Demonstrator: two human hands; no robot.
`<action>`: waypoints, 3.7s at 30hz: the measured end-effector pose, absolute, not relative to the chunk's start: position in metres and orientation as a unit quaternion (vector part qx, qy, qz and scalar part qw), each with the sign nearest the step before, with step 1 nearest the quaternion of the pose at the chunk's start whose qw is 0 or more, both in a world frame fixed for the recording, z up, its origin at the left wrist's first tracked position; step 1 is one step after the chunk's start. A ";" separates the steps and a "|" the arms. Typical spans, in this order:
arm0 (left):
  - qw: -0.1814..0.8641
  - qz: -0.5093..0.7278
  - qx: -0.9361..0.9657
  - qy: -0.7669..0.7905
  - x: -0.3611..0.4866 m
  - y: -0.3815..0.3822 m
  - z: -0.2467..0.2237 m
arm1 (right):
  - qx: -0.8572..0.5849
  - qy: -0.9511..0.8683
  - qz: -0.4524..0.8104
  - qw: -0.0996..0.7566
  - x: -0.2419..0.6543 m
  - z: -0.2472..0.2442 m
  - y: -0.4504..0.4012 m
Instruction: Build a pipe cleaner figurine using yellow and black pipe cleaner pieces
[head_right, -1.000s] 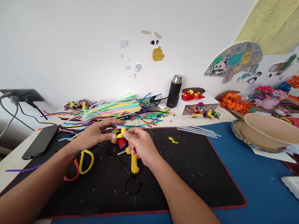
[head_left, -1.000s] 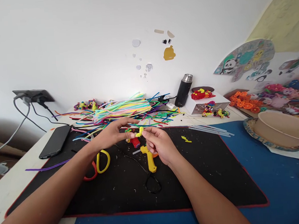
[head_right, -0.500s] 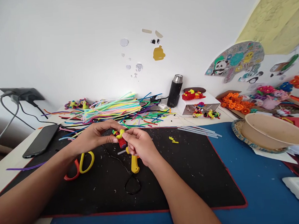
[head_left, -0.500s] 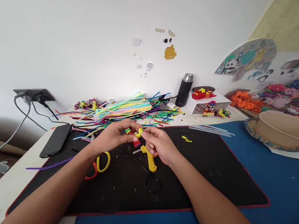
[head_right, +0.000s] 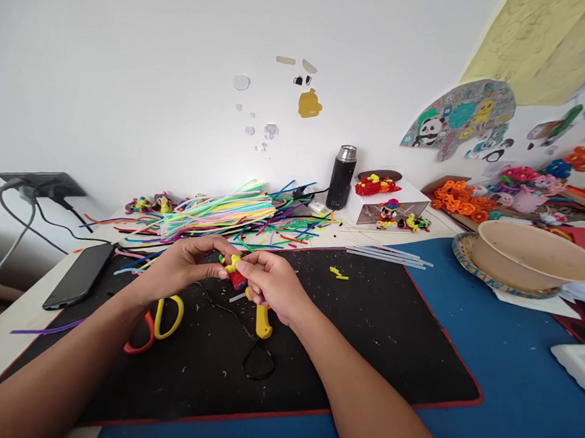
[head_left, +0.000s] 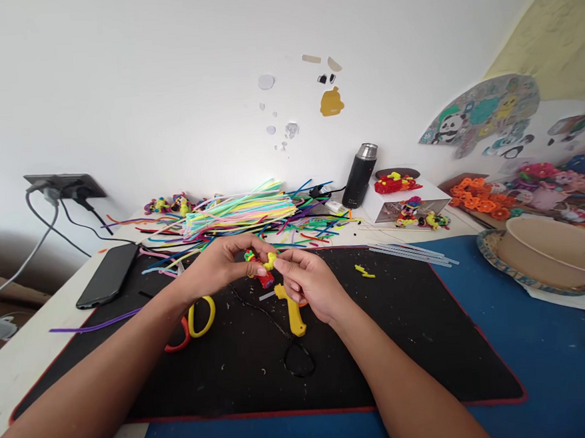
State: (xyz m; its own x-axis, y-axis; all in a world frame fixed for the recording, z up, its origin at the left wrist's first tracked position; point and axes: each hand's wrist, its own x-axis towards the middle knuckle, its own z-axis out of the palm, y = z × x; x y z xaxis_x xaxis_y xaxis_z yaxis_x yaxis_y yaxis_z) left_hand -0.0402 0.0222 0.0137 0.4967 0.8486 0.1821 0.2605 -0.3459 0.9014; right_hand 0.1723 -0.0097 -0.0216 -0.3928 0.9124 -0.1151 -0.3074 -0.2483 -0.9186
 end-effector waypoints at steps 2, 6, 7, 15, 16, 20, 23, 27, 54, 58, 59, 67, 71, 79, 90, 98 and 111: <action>0.452 0.337 0.739 0.370 -0.040 0.022 0.013 | -0.345 -0.437 0.712 0.429 0.172 -0.022 -0.010; 0.472 0.336 0.724 0.375 -0.040 0.023 0.012 | -0.342 -0.436 0.714 0.428 0.172 -0.023 -0.010; 0.474 0.336 0.721 0.376 -0.040 0.023 0.012 | -0.342 -0.436 0.714 0.428 0.172 -0.023 -0.010; 0.481 0.340 0.717 0.373 -0.040 0.024 0.012 | -0.341 -0.434 0.716 0.427 0.171 -0.024 -0.010; 0.483 0.341 0.716 0.371 -0.040 0.024 0.012 | -0.341 -0.433 0.717 0.426 0.171 -0.024 -0.010; 0.488 0.342 0.714 0.367 -0.041 0.024 0.012 | -0.341 -0.434 0.716 0.427 0.171 -0.023 -0.010; 0.486 0.342 0.715 0.368 -0.041 0.024 0.012 | -0.341 -0.435 0.715 0.428 0.172 -0.022 -0.011; 0.480 0.342 0.719 0.369 -0.040 0.024 0.013 | -0.343 -0.431 0.718 0.426 0.172 -0.022 -0.011; 0.590 0.404 0.583 0.385 -0.024 0.021 -0.001 | -0.349 -0.404 0.690 0.489 0.171 -0.026 -0.006; 0.598 0.406 0.574 0.384 -0.024 0.021 -0.001 | -0.344 -0.407 0.697 0.479 0.171 -0.024 -0.007; 0.602 0.407 0.571 0.382 -0.024 0.021 -0.001 | -0.342 -0.408 0.700 0.476 0.171 -0.024 -0.007; 0.656 0.400 0.530 0.358 -0.030 0.023 -0.001 | -0.328 -0.407 0.699 0.488 0.173 -0.023 -0.007; 0.675 0.385 0.521 0.353 -0.029 0.023 -0.003 | -0.330 -0.409 0.699 0.485 0.173 -0.021 -0.007; 0.694 0.376 0.490 0.371 -0.027 0.022 -0.005 | -0.326 -0.414 0.686 0.502 0.173 -0.022 -0.006; 0.678 0.369 0.502 0.390 -0.024 0.018 0.001 | -0.345 -0.442 0.658 0.503 0.172 -0.021 -0.007; 0.695 0.375 0.472 0.392 -0.024 0.018 -0.003 | -0.340 -0.490 0.631 0.496 0.171 -0.020 -0.009; 0.716 0.365 0.449 0.389 -0.023 0.019 -0.003 | -0.361 -0.541 0.577 0.494 0.170 -0.020 -0.011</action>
